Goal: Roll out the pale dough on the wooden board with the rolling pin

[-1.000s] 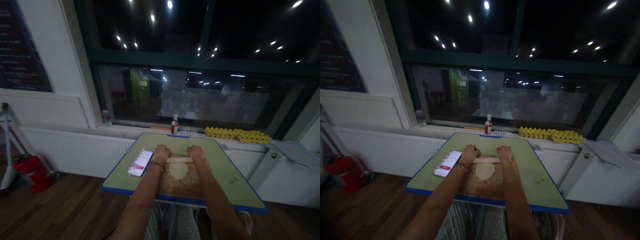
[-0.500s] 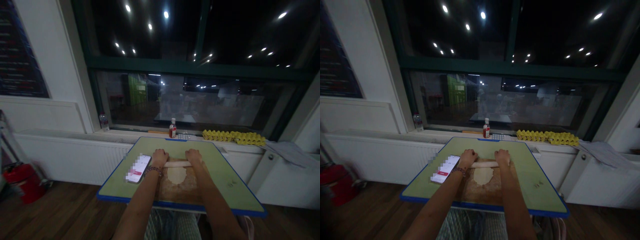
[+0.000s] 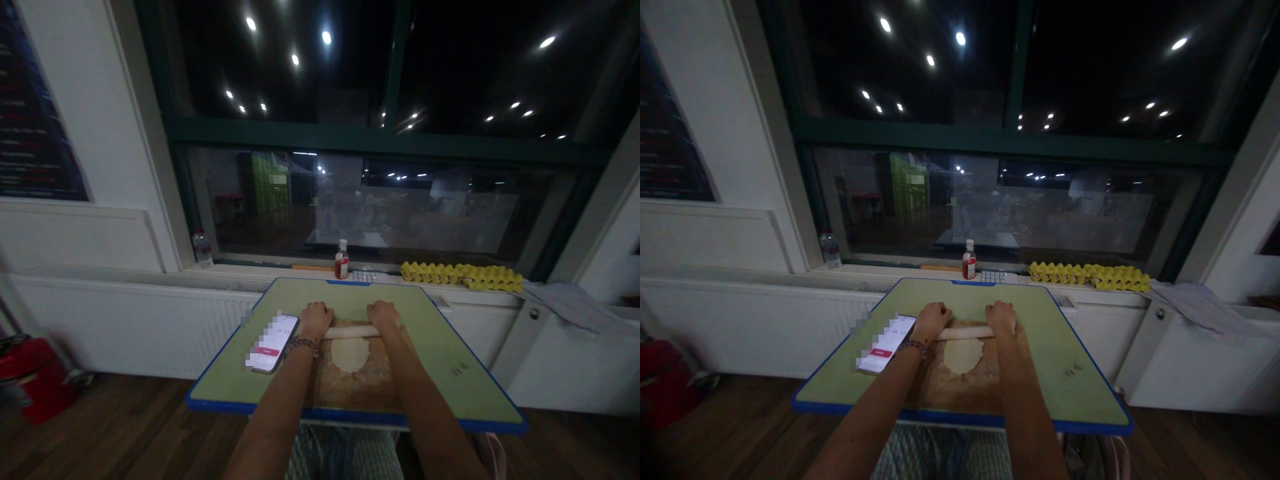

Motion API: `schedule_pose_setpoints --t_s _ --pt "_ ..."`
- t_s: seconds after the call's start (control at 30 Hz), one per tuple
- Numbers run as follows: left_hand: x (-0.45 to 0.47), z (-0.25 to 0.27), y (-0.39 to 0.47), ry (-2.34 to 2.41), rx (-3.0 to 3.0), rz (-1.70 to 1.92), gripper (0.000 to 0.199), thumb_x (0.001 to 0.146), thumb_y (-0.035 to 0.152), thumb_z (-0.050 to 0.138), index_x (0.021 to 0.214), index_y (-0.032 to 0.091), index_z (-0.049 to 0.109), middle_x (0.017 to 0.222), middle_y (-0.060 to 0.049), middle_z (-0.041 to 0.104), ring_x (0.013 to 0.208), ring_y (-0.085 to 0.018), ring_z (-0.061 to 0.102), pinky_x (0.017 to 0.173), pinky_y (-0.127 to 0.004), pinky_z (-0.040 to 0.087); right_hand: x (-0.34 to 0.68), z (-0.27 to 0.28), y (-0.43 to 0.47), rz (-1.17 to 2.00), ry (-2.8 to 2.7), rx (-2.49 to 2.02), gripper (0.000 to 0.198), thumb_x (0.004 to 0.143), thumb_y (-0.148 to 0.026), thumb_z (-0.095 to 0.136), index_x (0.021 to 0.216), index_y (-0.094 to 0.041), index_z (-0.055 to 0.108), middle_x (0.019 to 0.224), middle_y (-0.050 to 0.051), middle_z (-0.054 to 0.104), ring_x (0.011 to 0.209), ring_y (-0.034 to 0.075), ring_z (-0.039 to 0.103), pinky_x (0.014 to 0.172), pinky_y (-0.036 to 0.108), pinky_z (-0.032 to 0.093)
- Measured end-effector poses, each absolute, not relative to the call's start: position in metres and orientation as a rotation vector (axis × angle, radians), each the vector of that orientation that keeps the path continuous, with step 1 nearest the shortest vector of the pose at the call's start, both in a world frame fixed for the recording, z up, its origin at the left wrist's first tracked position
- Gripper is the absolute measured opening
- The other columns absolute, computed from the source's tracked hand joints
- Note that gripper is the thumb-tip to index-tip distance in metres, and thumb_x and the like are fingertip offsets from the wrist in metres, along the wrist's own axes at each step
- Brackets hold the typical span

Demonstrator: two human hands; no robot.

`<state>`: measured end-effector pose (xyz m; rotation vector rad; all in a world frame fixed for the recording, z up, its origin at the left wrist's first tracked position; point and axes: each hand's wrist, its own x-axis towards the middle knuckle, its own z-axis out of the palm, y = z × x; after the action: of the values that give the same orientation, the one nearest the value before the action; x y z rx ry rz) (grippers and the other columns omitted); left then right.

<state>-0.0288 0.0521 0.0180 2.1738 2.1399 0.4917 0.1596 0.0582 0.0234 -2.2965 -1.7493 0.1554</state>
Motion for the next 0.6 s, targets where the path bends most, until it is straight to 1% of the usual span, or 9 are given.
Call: schedule_pose_setpoints --t_s 0.2,0.6 --pt "-0.0286 0.0178 0.0517 2.129 2.168 0.502 0.036 0.091 0.033 0.044 0.102 0.014 0.072 0.109 -0.014 0.072 0.104 -0.025 0.066 0.083 -0.029 0.048 0.1598 0.0242 0.0581 0.171 -1.746 -2.3 0.041 0.093 -0.031 0.039 0.112 -0.013 0.071 0.115 0.018 0.069 0.113 0.027 0.062 0.088 0.033 0.049" --pt "-0.0286 0.0164 0.0514 2.119 2.158 0.505 0.035 0.091 0.032 0.044 0.101 0.014 0.072 0.108 -0.014 0.072 0.102 -0.025 0.067 0.082 -0.029 0.048 0.1611 0.0175 0.0617 0.134 -1.779 -2.264 0.042 0.094 -0.031 0.04 0.112 -0.009 0.07 0.116 0.019 0.068 0.115 0.029 0.06 0.09 0.035 0.048"
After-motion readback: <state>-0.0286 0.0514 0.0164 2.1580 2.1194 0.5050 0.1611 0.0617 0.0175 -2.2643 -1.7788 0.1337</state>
